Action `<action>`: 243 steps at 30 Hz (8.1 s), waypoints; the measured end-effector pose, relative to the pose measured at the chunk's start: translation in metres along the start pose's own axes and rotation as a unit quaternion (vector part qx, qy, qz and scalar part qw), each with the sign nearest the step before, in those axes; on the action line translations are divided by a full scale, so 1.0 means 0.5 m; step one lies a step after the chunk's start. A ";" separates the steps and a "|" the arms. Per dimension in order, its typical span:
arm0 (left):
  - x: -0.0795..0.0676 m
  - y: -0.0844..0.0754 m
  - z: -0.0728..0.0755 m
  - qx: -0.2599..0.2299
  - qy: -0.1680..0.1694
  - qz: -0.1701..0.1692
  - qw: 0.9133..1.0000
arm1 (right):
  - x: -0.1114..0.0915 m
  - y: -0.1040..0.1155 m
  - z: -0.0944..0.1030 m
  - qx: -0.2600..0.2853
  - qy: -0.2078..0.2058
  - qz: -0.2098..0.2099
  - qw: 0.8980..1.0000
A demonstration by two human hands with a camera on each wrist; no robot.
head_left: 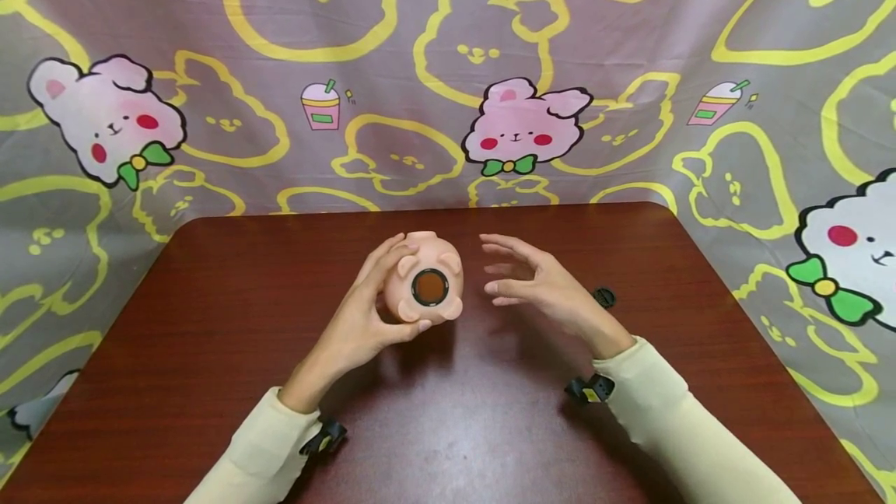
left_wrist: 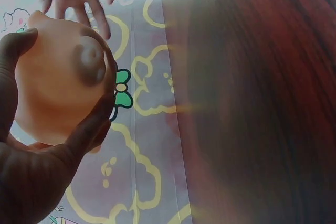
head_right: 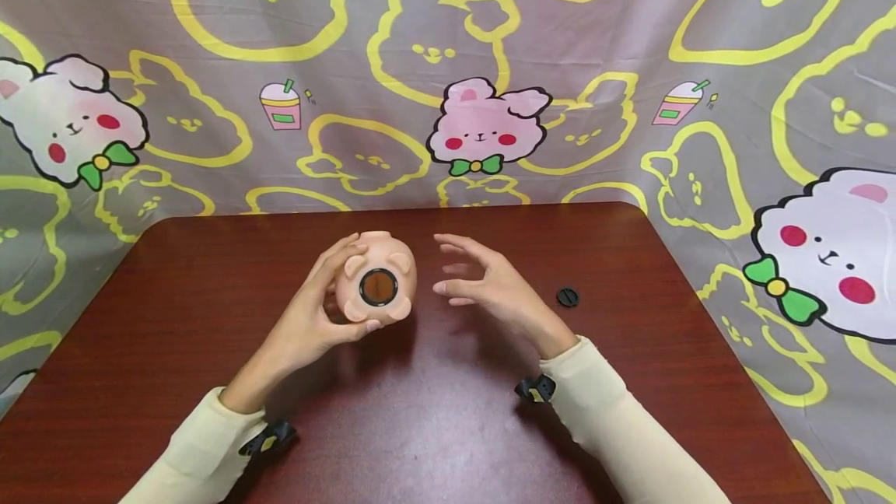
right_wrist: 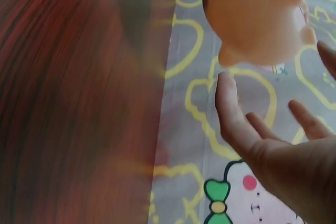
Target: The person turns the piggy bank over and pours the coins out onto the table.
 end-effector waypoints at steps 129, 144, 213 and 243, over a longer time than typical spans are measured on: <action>0.009 0.015 -0.031 -0.108 0.081 0.065 0.989 | 0.021 0.025 -0.097 0.008 0.008 0.132 0.991; 0.016 0.033 -0.022 -0.162 0.062 0.099 0.980 | 0.011 0.037 -0.110 -0.106 0.005 0.200 0.974; 0.031 -0.074 -0.044 0.124 0.039 -0.244 0.961 | -0.032 0.106 -0.093 -0.336 -0.036 0.369 0.866; 0.092 0.045 -0.045 -0.123 0.047 0.085 0.988 | 0.046 -0.010 -0.017 -0.004 -0.029 0.013 0.999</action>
Point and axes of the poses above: each hand's wrist, its own x-axis towards the middle knuckle, its own z-axis out of the back of the hand, y = z × x, the point moved 10 cm from there along x, towards the middle knuckle, and after that the axes turned 1 degree about y, right-handed, at the moved point
